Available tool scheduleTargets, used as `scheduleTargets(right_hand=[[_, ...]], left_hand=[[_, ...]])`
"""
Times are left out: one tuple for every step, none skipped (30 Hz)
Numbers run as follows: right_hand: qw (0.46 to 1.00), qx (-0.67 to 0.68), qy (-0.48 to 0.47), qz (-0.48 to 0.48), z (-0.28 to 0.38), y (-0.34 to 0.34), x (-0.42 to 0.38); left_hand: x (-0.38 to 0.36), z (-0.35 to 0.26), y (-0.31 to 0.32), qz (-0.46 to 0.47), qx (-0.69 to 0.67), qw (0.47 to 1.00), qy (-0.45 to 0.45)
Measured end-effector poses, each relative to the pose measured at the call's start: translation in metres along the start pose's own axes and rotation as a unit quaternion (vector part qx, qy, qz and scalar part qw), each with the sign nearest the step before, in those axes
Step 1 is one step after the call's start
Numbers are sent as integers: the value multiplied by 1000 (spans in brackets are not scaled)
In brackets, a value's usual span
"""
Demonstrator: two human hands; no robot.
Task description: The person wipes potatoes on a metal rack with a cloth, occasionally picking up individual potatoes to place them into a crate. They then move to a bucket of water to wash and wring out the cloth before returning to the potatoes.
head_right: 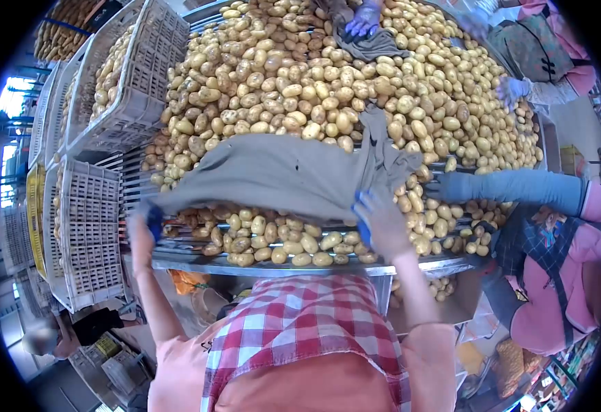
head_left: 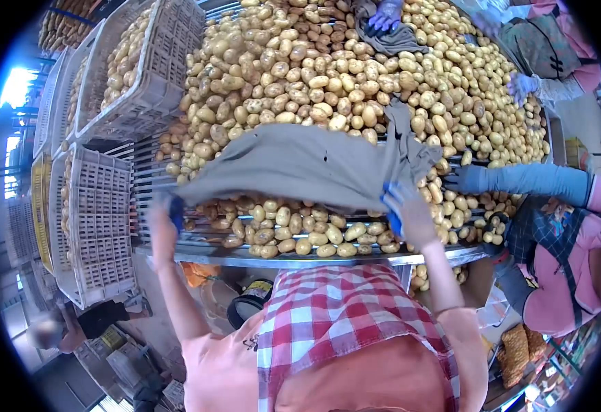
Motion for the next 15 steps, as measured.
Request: scheduleTargets(right_hand=[[999, 20, 16, 38, 8, 21, -9], [996, 40, 31, 76, 15, 43, -13], [996, 42, 28, 75, 23, 63, -10], [995, 82, 60, 11, 30, 78, -5], [987, 121, 93, -52, 35, 86, 4], [987, 123, 91, -50, 42, 94, 19], [988, 68, 107, -87, 45, 95, 34], [985, 12, 123, -124, 46, 94, 49], [984, 30, 126, -123, 42, 92, 67], [985, 28, 125, -119, 33, 87, 85], [988, 22, 97, -115, 27, 81, 104], [992, 17, 70, -108, 21, 77, 123], [990, 31, 39, -132, 12, 72, 147], [987, 46, 9, -156, 5, 66, 176], [980, 59, 14, -189, 1, 54, 209]], left_hand=[[-17, -1, 21, 41, 25, 998, 42], [-30, -11, 41, 81, 51, 992, 84], [-36, -26, 58, 59, -13, 996, 69], [-39, -49, 71, 38, -77, 995, 53], [-30, -83, 72, 95, -52, 991, 76], [-18, -114, 74, 152, -30, 983, 98], [-13, -134, 90, 128, -33, 984, 116], [-6, -143, 105, 104, -37, 985, 134], [5, -142, 109, 104, -40, 985, 131], [16, -143, 114, 126, -18, 980, 152], [26, -144, 120, 149, 3, 974, 173], [34, -143, 126, 156, 0, 973, 170], [42, -143, 133, 170, 45, 969, 173], [48, -143, 139, 184, 90, 963, 177], [58, -152, 130, 157, 46, 971, 176]])
Point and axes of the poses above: each hand's wrist, its own x-axis towards the middle knuckle, its own y-axis out of the palm, z = x × y, the point moved 5 cm from there along x, towards the middle knuckle, and after that the axes turned 3 degrees about z, right-handed, at the moved point
